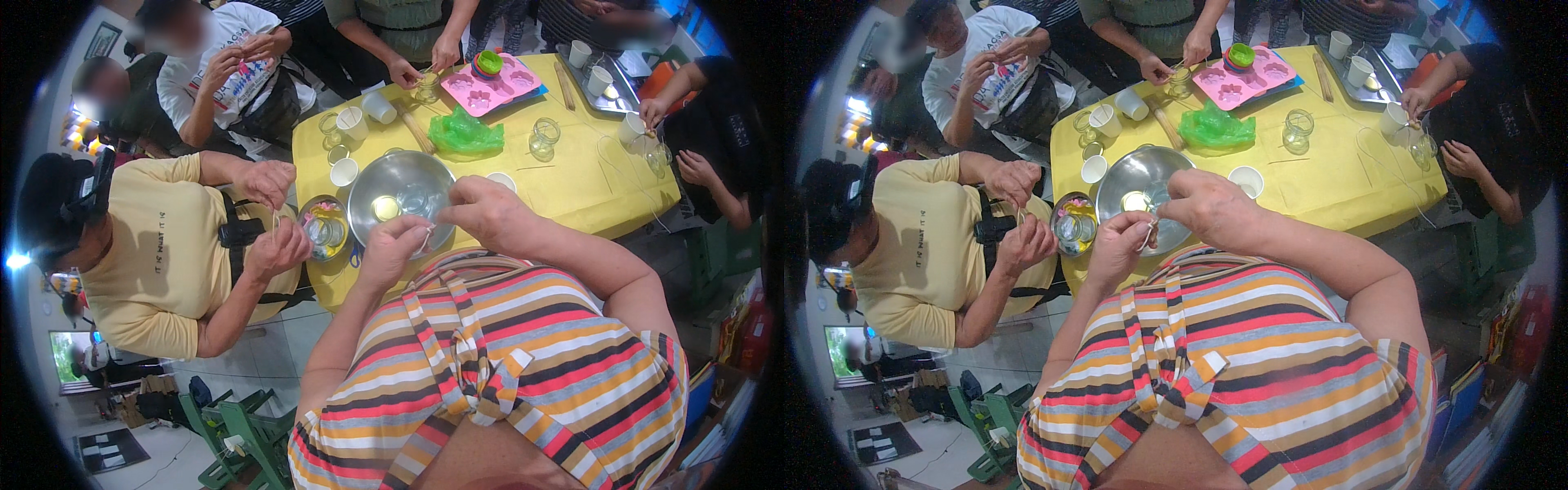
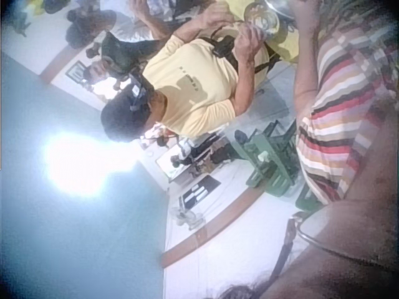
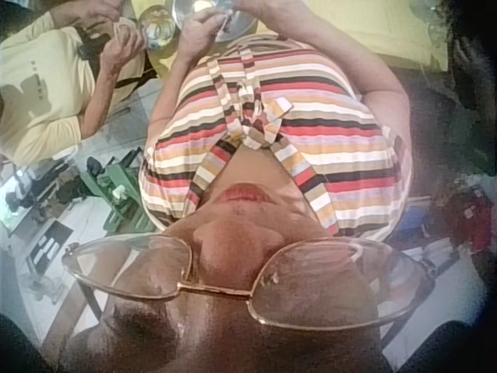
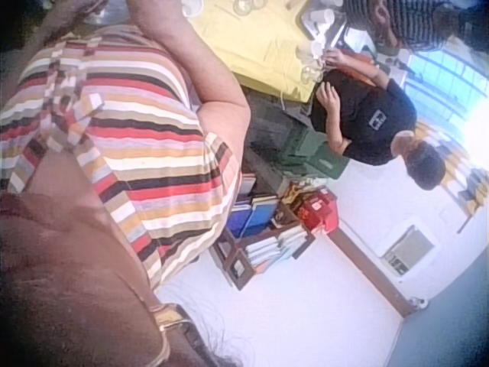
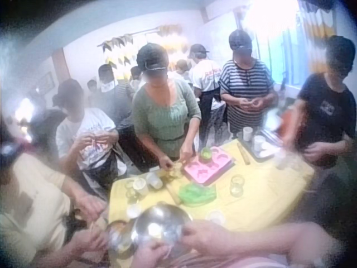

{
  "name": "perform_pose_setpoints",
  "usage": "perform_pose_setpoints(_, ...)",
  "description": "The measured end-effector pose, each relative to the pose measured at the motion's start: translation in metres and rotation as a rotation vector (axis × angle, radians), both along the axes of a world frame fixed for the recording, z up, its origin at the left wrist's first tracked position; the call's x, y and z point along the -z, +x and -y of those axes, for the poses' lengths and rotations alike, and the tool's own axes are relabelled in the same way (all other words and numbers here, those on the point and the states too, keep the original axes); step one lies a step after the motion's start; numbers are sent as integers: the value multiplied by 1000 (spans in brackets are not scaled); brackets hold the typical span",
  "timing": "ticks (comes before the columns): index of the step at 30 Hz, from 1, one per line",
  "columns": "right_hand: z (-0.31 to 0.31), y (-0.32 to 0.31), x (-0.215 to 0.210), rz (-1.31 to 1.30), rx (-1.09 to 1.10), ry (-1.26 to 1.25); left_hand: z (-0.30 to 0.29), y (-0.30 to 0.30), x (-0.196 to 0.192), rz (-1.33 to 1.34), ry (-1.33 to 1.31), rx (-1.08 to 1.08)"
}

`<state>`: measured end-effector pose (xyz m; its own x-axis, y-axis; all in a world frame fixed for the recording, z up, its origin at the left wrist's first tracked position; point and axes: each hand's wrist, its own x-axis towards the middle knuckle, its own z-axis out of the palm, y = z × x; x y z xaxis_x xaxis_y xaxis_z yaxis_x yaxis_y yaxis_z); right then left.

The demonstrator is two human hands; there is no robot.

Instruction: The person repeatedly dips a wick into a metal bowl of melted wax and then into a cup of water to cool it, building up a candle. They handle the wick with both hands, occasionally adjusting its position, while other people at the table perform the same task.

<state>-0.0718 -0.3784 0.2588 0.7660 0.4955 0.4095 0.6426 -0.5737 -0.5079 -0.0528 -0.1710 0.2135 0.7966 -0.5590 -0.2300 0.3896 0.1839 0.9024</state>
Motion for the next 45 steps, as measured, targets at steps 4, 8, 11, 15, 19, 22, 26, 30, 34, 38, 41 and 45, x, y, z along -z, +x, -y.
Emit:
perform_pose_setpoints(4, 0, -2, 5, 8, 25, -3, 1, -2, 0, -4, 39, -24)
perform_pose_setpoints(8, -1, -7, 6, -71, 39, 16, 4, -5, 3, -28, -3, -42)
perform_pose_setpoints(11, -1, -7, 8, -220, 38, 86, 6, -8, 2, 71, 76, -64)
perform_pose_setpoints(15, -1, -4, 18, -399, 57, 201, 8, -11, 1, 229, 178, -100)
perform_pose_setpoints(19, -1, -2, 29, -384, 65, 200, 8, -13, -1, 340, 296, -93)
perform_pose_setpoints(22, -4, -3, 23, -800, 164, 277, 9, -14, -3, 566, 436, -136)
perform_pose_setpoints(26, -7, -6, 42, -1275, 109, 722, 10, -13, -2, 369, 350, -154)
perform_pose_setpoints(30, -14, -9, 44, -1338, 54, 942, 6, -7, 6, 120, 197, -129)
perform_pose_setpoints(34, -10, -4, 36, -1223, 89, 748, 8, -8, 1, 145, 247, -116)
perform_pose_setpoints(38, -11, 1, 28, -1153, 131, 709, 13, -10, 0, 207, 272, -95)
perform_pose_setpoints(41, -14, 3, 33, -1164, 136, 825, 13, -6, 1, 163, 257, -71)
perform_pose_setpoints(45, -6, 2, 40, -1199, 120, 845, 6, 1, 18, 89, 196, -94)
